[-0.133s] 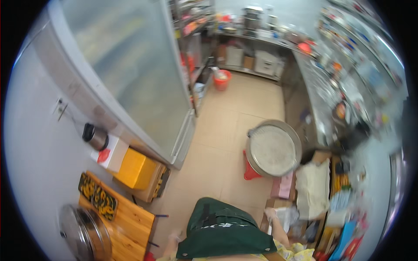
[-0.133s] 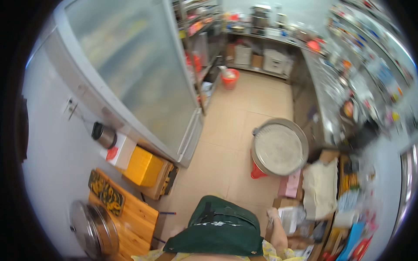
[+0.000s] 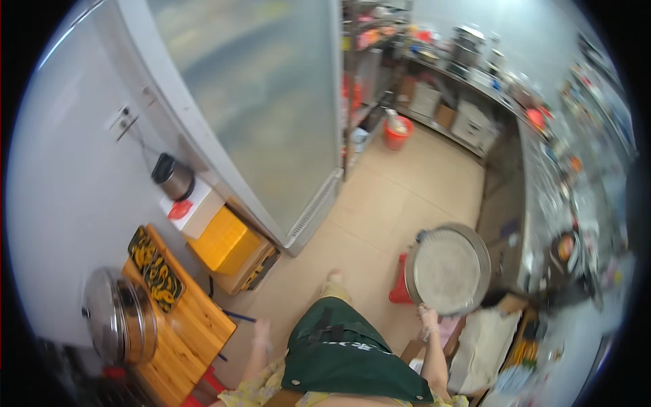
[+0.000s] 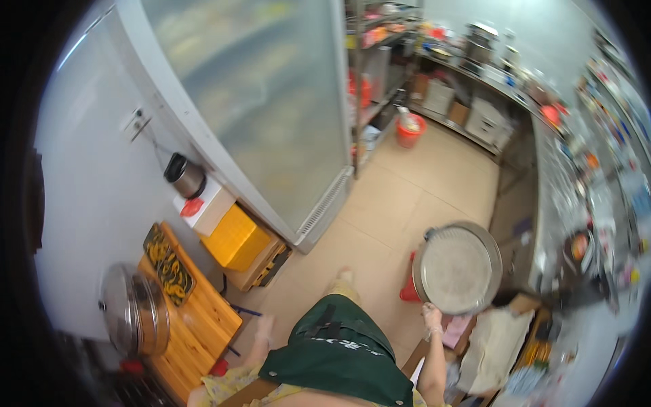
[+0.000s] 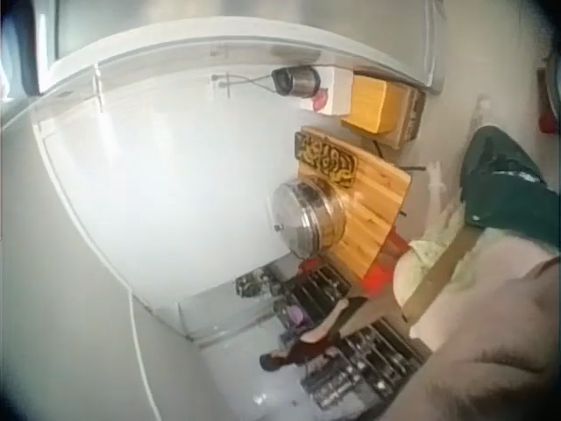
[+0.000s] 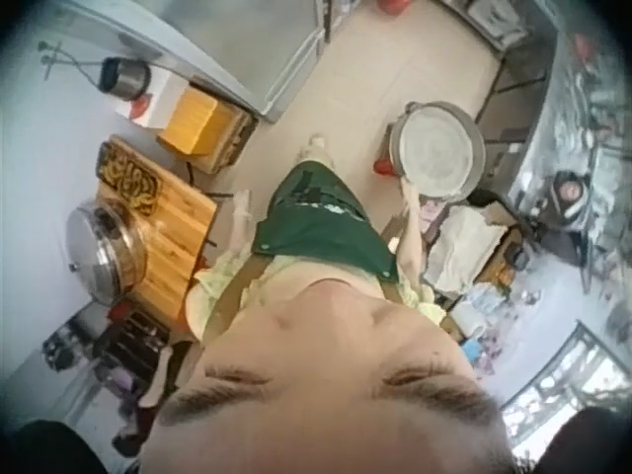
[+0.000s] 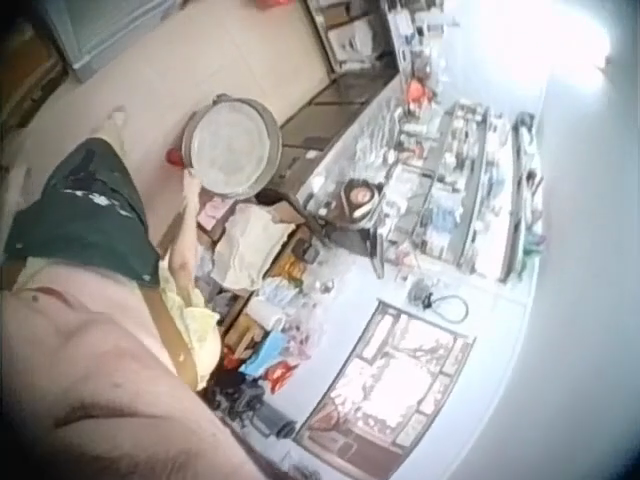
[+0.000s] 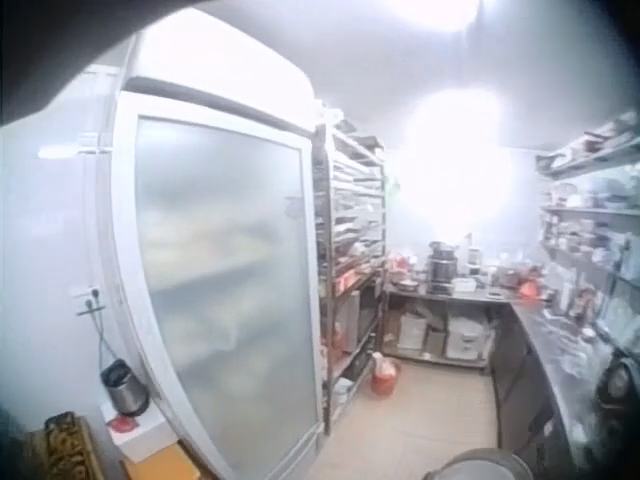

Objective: The recorder takes dough from a refrigerator, adds it to a mixer with flour and other ingredients, and starts the mixer.

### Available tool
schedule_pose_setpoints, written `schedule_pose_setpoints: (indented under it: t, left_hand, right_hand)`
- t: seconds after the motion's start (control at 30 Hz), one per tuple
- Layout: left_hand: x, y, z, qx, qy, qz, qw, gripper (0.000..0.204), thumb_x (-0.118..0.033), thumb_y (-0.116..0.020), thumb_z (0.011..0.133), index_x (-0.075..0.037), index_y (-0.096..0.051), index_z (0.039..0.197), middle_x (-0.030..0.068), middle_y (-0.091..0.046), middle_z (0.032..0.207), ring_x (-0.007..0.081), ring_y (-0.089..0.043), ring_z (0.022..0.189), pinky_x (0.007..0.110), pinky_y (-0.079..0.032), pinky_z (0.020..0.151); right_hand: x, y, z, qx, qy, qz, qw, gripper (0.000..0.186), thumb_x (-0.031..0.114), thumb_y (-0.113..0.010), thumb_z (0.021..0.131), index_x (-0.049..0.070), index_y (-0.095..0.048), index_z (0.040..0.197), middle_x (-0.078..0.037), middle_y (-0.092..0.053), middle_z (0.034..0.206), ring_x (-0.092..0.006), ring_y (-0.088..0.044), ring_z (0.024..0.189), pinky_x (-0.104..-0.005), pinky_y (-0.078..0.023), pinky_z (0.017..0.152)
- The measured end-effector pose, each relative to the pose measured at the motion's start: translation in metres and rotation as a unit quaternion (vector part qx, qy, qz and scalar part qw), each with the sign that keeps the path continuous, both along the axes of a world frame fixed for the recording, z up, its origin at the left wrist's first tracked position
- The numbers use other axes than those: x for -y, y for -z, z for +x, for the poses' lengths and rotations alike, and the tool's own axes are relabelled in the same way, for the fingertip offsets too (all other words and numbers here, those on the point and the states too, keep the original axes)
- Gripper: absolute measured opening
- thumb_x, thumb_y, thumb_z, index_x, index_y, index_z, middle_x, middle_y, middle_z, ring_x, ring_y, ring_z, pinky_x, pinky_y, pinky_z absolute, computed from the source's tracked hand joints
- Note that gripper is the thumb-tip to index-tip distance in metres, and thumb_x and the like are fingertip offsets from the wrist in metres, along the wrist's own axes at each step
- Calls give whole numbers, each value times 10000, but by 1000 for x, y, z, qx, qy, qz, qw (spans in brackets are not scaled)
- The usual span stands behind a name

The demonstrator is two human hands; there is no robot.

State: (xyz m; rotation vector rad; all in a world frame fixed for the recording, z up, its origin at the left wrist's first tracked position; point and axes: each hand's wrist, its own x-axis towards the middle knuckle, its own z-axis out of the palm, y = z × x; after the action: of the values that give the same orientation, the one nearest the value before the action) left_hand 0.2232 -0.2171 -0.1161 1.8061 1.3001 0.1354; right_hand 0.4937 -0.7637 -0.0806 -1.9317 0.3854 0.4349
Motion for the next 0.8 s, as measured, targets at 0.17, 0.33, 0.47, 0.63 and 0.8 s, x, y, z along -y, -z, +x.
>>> schedule_pose_setpoints:
  t: [0.17, 0.33, 0.47, 0.63, 0.8]
  left_hand:
    - [-44, -183, 204, 358, -208, 43, 909, 382, -225, -591, 912, -33, -517, 1234, 68, -566, 1157, 181, -507, 1108, 327, -375, 984]
    - [-96, -313, 321, 491, -222, 169, 825, 337, -163, -558, 932, -30, -488, 1233, 76, -554, 1152, 184, -501, 1133, 307, -377, 998]
    - [-109, -351, 354, 524, -257, 246, 774, 247, -189, -549, 938, -17, -542, 1115, 42, -552, 1051, 136, -513, 977, 290, -411, 897]
    - [-108, -382, 368, 465, -316, 307, 768, 227, -227, -541, 939, -14, -567, 1011, -3, -528, 915, 97, -452, 871, 256, -372, 818]
    - [-104, -386, 381, 492, -346, 234, 764, 232, -250, -589, 922, -25, -543, 956, 9, -506, 904, 102, -430, 855, 248, -365, 814]
  right_hand:
    - [-34, -22, 131, 37, -59, -12, 998, 379, 140, -550, 869, -54, -564, 1194, -107, -654, 929, -164, -606, 766, -293, -487, 704]
    - [-62, -45, 186, -94, -177, -24, 979, 382, 147, -571, 871, -55, -566, 1194, -84, -651, 910, -140, -589, 754, -270, -472, 671]
    - [-60, -51, 225, -105, -220, -48, 969, 378, 140, -581, 868, -50, -569, 1194, -92, -658, 948, -153, -594, 737, -289, -483, 684]
    - [-61, -50, 300, -83, -328, -111, 935, 356, 136, -577, 872, -59, -583, 1171, -136, -666, 972, -172, -613, 804, -300, -493, 744]
    - [-89, -66, 385, 61, -421, -117, 898, 422, 170, -565, 889, -87, -527, 1223, -179, -644, 1086, -220, -639, 891, -309, -504, 805]
